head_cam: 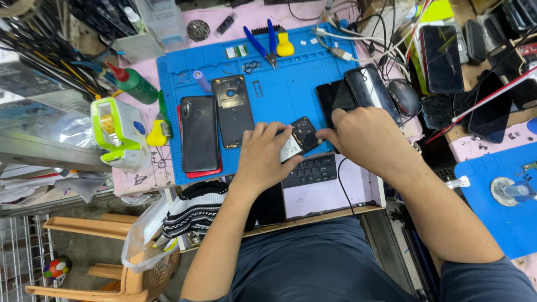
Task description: The person manipulates several mobile phones and components on a workbench, removing covers by hand and using a screwdriver to work on internal parts.
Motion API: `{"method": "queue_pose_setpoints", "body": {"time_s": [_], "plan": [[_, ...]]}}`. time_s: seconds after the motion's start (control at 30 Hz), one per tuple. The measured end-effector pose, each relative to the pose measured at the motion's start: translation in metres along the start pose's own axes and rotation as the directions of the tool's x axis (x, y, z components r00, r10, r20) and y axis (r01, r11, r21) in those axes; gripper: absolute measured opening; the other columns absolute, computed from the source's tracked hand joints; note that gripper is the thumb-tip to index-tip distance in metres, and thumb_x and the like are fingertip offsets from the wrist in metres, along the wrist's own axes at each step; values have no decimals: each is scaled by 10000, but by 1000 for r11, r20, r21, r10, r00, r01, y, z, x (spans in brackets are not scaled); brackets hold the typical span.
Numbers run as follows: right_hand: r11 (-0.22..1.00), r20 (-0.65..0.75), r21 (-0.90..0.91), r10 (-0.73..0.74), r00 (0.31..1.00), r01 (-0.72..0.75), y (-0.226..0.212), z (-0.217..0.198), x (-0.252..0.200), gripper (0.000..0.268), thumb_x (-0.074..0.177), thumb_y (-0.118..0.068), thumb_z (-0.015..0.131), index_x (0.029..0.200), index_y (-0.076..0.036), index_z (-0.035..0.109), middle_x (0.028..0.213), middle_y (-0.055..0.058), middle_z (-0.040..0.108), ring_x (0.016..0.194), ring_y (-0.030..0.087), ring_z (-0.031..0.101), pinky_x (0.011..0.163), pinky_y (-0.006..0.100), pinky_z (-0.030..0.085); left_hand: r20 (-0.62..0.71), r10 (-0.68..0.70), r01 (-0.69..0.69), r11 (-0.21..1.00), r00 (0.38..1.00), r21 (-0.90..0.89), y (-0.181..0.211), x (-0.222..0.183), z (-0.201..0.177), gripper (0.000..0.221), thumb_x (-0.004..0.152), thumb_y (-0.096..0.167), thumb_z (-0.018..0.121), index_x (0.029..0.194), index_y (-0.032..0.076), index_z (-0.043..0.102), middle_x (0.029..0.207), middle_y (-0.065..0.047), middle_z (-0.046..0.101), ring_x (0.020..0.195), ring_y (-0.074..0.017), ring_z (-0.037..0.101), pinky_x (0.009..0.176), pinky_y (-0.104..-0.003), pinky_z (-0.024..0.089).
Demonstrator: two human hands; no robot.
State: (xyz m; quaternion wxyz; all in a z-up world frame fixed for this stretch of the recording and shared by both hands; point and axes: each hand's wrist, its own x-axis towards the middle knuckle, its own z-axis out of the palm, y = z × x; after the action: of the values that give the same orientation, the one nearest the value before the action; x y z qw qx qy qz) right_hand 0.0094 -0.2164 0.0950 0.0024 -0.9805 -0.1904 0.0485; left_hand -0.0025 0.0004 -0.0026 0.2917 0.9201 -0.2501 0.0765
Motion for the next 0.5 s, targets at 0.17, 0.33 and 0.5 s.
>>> {"method": "queue_pose_setpoints", "body": {"time_s": [0.17,0.33,0.5], "plan": [[958,-5,242,-160,987,156,4,-6,9,251,874,-233,734,835,-7,634,768,189,702,770,399,688,695,488,531,-4,-3,3,1000,1000,5,0,0,0,674,742,408,848,1281,36,690,1185,-51,623,1114,-261,537,903,-444,403],[865,-161,386,-279,947,321,2,3,10,35,794,-3,634,826,-15,636,870,165,688,886,372,678,775,465,539,-11,2,-1,1000,1000,26,0,1,0,673,747,405,842,1290,41,684,1191,-51,622,1116,-261,537,904,-448,409],[935,-160,314,-119,980,165,-5,-2,0,331,752,-242,792,904,8,638,834,206,650,839,406,650,714,487,524,4,23,-23,997,1000,69,3,-1,0,669,752,410,845,1276,28,681,1183,-76,621,1107,-284,536,877,-458,408]]}}
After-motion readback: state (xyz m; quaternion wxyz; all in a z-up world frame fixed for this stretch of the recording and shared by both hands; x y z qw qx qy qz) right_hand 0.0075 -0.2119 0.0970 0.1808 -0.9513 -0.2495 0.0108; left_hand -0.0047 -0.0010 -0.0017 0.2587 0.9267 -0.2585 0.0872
